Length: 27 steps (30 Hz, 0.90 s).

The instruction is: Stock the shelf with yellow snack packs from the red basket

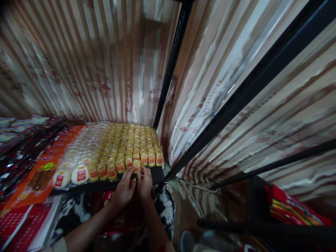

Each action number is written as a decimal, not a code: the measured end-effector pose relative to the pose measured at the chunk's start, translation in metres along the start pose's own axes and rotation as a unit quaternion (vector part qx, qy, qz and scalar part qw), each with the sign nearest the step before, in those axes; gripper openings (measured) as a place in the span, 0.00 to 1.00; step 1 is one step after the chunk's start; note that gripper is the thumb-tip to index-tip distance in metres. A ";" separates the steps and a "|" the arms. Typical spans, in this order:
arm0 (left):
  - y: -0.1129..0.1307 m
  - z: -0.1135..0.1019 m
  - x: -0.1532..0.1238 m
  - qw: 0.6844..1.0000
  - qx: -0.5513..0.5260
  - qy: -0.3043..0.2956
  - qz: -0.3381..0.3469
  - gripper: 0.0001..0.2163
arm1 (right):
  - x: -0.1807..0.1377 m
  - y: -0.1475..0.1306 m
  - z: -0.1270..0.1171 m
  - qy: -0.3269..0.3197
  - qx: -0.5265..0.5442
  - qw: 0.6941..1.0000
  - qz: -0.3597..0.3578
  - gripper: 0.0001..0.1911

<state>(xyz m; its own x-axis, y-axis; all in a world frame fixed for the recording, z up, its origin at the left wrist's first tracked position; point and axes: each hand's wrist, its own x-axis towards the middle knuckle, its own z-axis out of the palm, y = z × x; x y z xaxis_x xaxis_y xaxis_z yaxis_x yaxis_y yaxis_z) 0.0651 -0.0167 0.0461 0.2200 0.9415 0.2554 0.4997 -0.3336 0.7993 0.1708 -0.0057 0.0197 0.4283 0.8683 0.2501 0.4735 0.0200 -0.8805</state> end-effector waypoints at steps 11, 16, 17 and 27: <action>-0.007 0.004 0.000 1.000 -0.006 -0.005 -0.023 0.20 | -0.003 0.003 0.008 -0.002 0.001 0.999 0.036 0.14; 0.000 0.002 -0.002 0.999 -0.008 -0.034 -0.033 0.21 | -0.005 0.005 0.006 0.025 0.005 0.999 0.026 0.14; 0.001 0.002 -0.001 0.999 -0.005 -0.036 -0.032 0.21 | -0.006 0.004 0.005 0.032 0.009 0.999 0.022 0.14; -0.006 0.007 0.002 1.000 0.012 -0.020 -0.002 0.20 | -0.007 0.007 0.004 0.033 -0.056 0.992 -0.107 0.13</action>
<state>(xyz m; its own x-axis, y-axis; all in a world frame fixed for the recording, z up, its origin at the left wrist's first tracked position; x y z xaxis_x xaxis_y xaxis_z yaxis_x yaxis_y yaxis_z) 0.0685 -0.0128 0.0382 0.2509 0.9405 0.2291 0.5204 -0.3306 0.7873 0.1680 -0.0091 0.0100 0.3564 0.8163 0.4545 0.6399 0.1411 -0.7554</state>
